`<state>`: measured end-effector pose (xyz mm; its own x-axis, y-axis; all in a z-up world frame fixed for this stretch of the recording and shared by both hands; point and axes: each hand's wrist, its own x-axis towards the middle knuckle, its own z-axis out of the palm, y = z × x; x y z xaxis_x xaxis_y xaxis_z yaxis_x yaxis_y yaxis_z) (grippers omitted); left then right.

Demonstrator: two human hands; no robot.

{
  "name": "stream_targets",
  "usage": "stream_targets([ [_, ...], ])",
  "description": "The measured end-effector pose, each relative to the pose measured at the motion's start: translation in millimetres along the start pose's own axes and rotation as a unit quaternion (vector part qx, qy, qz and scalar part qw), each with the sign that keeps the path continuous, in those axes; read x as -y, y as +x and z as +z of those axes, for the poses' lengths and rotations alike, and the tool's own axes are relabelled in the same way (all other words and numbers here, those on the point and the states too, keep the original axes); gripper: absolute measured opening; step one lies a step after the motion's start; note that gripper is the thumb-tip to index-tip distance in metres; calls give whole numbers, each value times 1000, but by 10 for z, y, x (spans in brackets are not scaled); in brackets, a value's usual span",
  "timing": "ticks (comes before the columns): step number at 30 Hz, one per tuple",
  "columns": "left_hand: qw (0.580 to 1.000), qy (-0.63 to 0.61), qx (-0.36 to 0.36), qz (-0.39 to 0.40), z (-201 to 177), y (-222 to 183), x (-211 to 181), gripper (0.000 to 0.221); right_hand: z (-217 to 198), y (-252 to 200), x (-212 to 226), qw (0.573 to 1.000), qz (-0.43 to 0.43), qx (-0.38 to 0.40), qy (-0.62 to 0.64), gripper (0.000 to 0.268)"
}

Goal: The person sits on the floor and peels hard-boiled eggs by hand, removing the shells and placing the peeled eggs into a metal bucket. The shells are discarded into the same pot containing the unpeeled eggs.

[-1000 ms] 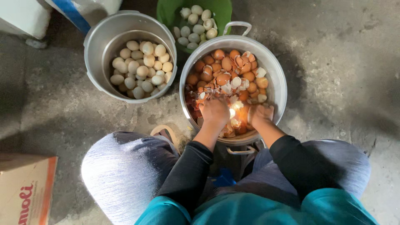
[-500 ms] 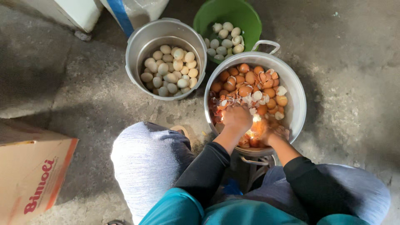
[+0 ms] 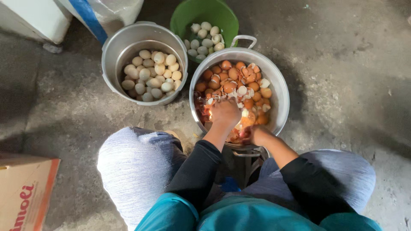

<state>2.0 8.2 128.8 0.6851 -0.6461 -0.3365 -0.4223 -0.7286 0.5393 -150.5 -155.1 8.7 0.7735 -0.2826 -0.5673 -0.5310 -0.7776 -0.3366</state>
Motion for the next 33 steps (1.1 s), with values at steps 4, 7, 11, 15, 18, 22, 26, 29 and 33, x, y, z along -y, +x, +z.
stream_targets([
  [4,1000,0,5,-11,-32,-28,-31,50,111,62,-103,995,17,-76,55,41],
  [7,1000,5,-3,-9,-42,-53,-27,49,79,25,-129,992,41,-69,-101,30],
  [11,1000,-7,-11,-4,-48,-71,-31,47,-14,-69,-39,992,16,51,-111,42],
  [15,1000,3,-19,-4,-5,-82,-5,48,-104,-72,-61,996,28,-85,8,40],
  [18,1000,-4,-31,-2,16,-93,15,47,-88,-79,-124,992,68,-104,8,52],
  [22,1000,3,-22,-11,-16,-84,-20,48,-95,-108,-50,998,49,0,-29,58],
  [26,999,10,-30,0,-19,-127,-17,47,-229,-178,147,982,70,-151,87,62],
  [29,1000,7,-16,-8,-42,-122,-57,48,-285,-296,269,971,65,-200,112,69],
  [33,1000,1,12,-17,26,-75,-21,50,-220,-384,348,995,84,16,-61,48],
])
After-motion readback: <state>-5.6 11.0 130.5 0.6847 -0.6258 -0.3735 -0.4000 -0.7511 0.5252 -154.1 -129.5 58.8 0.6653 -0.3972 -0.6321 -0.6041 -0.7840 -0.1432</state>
